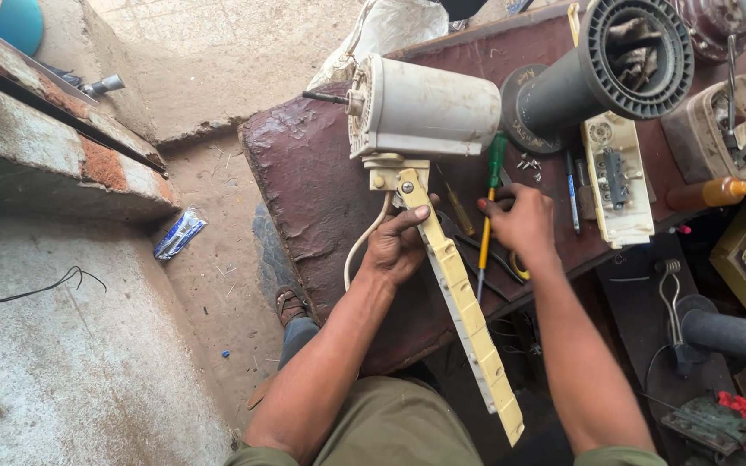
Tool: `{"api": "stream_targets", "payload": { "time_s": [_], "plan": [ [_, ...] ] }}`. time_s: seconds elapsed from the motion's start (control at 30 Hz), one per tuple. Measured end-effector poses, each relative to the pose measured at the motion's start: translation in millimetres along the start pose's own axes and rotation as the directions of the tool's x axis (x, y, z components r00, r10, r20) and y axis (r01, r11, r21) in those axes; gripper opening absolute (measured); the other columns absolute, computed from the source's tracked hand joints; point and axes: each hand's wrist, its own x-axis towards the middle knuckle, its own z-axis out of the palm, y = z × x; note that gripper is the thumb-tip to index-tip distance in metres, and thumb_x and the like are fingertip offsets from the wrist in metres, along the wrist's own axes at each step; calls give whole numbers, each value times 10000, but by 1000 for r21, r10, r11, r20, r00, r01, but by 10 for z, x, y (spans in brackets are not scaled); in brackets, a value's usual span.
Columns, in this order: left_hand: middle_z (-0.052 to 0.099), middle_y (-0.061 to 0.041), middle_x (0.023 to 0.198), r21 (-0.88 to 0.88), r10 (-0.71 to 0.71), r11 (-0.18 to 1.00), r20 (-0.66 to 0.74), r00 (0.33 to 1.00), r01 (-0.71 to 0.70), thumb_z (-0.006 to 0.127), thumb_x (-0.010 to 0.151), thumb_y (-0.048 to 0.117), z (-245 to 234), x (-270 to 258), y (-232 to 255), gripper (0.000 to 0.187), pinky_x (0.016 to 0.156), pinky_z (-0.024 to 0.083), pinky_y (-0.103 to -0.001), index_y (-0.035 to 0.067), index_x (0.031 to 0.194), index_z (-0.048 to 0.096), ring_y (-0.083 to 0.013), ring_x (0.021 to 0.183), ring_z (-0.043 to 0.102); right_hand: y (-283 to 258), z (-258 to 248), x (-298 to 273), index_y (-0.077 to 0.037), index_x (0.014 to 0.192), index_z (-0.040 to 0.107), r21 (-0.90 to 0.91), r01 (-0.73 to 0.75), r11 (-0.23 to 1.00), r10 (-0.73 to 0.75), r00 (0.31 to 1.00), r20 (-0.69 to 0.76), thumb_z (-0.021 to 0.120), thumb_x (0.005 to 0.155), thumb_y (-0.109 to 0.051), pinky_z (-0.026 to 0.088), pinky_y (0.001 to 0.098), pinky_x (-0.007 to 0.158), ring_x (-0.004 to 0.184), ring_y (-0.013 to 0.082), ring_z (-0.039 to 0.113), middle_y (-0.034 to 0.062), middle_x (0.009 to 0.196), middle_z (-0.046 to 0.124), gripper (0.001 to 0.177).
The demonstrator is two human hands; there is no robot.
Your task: The person repairs an electrical appliance, likely a fan, by stripping wires, connecting them to a plastic housing, and using pliers and a screwdriver to secure components. They also attach a motor and a fan blade assembly to the housing.
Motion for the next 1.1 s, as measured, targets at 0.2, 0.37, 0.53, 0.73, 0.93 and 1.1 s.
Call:
{"api": "stream_targets", "payload": {
  "time_s": [0.2,0.37,0.53,0.73,0.93,1.1],
  "plan": [
    [686,-117,1157,-71,-96,992,99,990,103,724,934,-11,-168,91,-38,468,1037,528,-443,-26,1369,552,-250,1067,680,-753,-159,-298,-27,1067,738,91,655,750,-639,753,-153,788,903,-91,592,386,761,870,289,736,140,1009,719,183],
    [674,-93,1171,-88,-73,993,84,994,80,645,923,2,-261,133,-70,424,1039,507,-453,57,1332,548,-241,1114,665,-1209,-91,-272,-14,975,745,-41,679,733,-675,734,68,826,832,-177,558,469,721,813,391,699,184,934,698,231],
    [656,-92,1212,-87,-63,994,60,996,68,634,899,3,-249,151,-70,456,1056,489,-461,89,1339,549,-242,1154,648,-1369,7,-180,-5,953,743,-165,618,769,-599,786,152,834,777,-216,559,478,711,770,396,700,192,851,699,289],
    [669,-158,1171,-66,-91,993,56,994,94,637,934,-10,-265,120,-74,381,1021,526,-462,-40,1308,573,-275,1107,666,-1313,-76,-56,-22,971,753,81,618,782,-618,751,232,791,794,-187,584,422,713,738,321,737,145,810,715,245],
    [646,-160,1204,-93,-57,994,31,998,59,580,886,-116,-247,158,-145,526,991,575,-415,4,1386,470,-264,1093,681,-1193,-124,-44,-20,963,777,-78,786,613,-758,613,223,793,780,-148,562,470,735,777,381,699,184,816,694,223],
    [629,-113,1198,-127,138,985,186,973,-115,525,827,-204,-217,83,-184,774,818,577,-304,161,1496,388,-195,989,680,-1286,-40,53,63,832,672,-251,803,541,-695,595,404,774,733,-195,577,462,744,772,394,702,234,824,682,294]
  ]
}}
